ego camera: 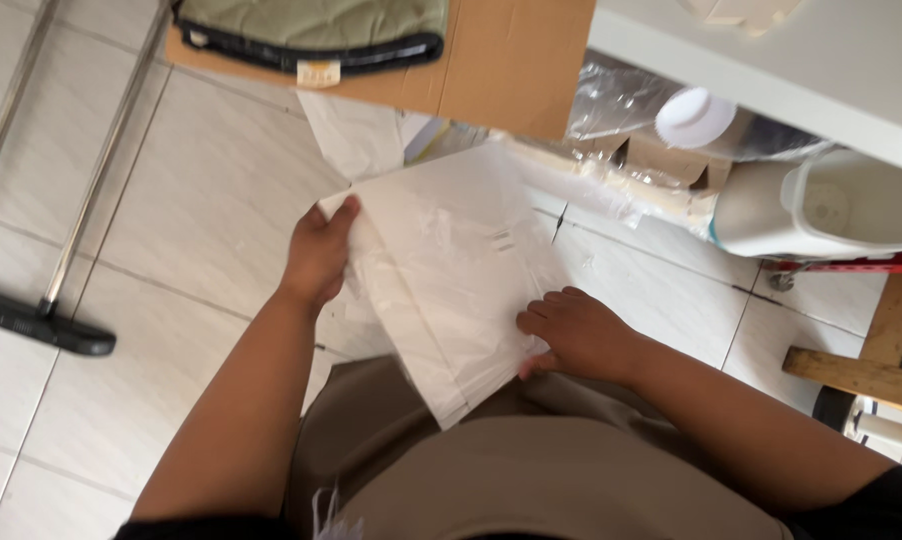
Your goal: The person picks flat white cardboard bakery boxes from a stack, peels plastic wrapping off a box, and folds and assembles windowed cake boxes by hand, pressing the sides and flaps into shape and stacking the finished boxes on the shelf.
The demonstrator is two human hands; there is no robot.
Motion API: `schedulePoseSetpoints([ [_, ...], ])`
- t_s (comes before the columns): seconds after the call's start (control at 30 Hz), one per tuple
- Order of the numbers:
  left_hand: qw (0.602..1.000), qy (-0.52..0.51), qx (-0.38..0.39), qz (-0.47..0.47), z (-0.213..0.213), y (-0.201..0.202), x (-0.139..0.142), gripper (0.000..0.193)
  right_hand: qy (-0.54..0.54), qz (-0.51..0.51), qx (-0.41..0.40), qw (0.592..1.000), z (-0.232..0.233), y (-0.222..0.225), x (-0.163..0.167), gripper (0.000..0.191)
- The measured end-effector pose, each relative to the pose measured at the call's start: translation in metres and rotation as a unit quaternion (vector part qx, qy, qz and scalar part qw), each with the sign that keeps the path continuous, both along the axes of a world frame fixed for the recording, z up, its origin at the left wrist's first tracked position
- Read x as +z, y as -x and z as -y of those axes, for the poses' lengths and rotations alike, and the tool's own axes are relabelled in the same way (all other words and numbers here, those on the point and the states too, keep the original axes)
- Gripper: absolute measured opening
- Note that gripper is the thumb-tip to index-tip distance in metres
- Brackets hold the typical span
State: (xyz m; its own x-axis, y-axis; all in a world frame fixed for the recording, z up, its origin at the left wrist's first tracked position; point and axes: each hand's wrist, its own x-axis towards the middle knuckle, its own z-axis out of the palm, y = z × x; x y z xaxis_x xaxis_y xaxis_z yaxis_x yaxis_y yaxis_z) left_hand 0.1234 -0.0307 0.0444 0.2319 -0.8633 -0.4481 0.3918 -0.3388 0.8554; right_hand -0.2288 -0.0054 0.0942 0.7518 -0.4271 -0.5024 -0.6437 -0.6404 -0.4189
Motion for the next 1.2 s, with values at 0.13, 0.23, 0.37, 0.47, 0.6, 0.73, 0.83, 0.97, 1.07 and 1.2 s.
schedulePoseSetpoints([
  [0.13,0.996,-0.075,-0.023,-0.053,0.001,-0.003,-0.014,0.041,0.067,0.129,0.088,0.985,0.004,-0.005,0.011,0.036],
  [0.23,0.993,-0.103,-0.06,0.015,0.002,0.002,-0.022,0.055,0.088,0.325,0.121,0.934,0.008,-0.002,0.019,0.028],
  [0.37,0.779,0.028,-0.27,0.565,-0.011,0.031,-0.025,0.093,-0.05,0.357,0.066,0.93,0.009,0.006,0.011,0.042],
  [0.47,0.819,0.043,-0.526,0.226,-0.032,0.079,0.003,0.08,-0.157,0.266,-0.03,0.951,0.008,0.012,-0.009,0.059],
  [0.6,0.664,0.207,-0.595,0.402,-0.062,0.122,0.052,0.069,-0.295,0.218,-0.171,0.914,0.008,0.018,-0.03,0.064],
  [0.73,0.626,0.428,-0.385,0.526,-0.049,0.122,0.064,0.024,-0.249,0.291,-0.213,0.899,0.014,0.024,-0.019,0.056],
  [0.83,0.614,0.461,-0.356,0.532,-0.043,0.112,0.057,0.023,-0.189,0.308,-0.244,0.9,0.014,0.031,0.001,0.048],
  [0.97,0.622,0.466,-0.351,0.522,-0.045,0.107,0.053,0.026,-0.181,0.304,-0.306,0.884,0.009,0.038,0.019,0.047],
  [1.07,0.635,0.467,-0.336,0.515,-0.043,0.101,0.055,0.028,-0.164,0.272,-0.338,0.886,0.013,0.053,0.031,0.05],
  [1.2,0.726,0.376,-0.275,0.506,-0.036,0.069,0.051,0.029,0.343,0.358,-0.09,0.864,0.049,0.116,0.063,0.031],
])
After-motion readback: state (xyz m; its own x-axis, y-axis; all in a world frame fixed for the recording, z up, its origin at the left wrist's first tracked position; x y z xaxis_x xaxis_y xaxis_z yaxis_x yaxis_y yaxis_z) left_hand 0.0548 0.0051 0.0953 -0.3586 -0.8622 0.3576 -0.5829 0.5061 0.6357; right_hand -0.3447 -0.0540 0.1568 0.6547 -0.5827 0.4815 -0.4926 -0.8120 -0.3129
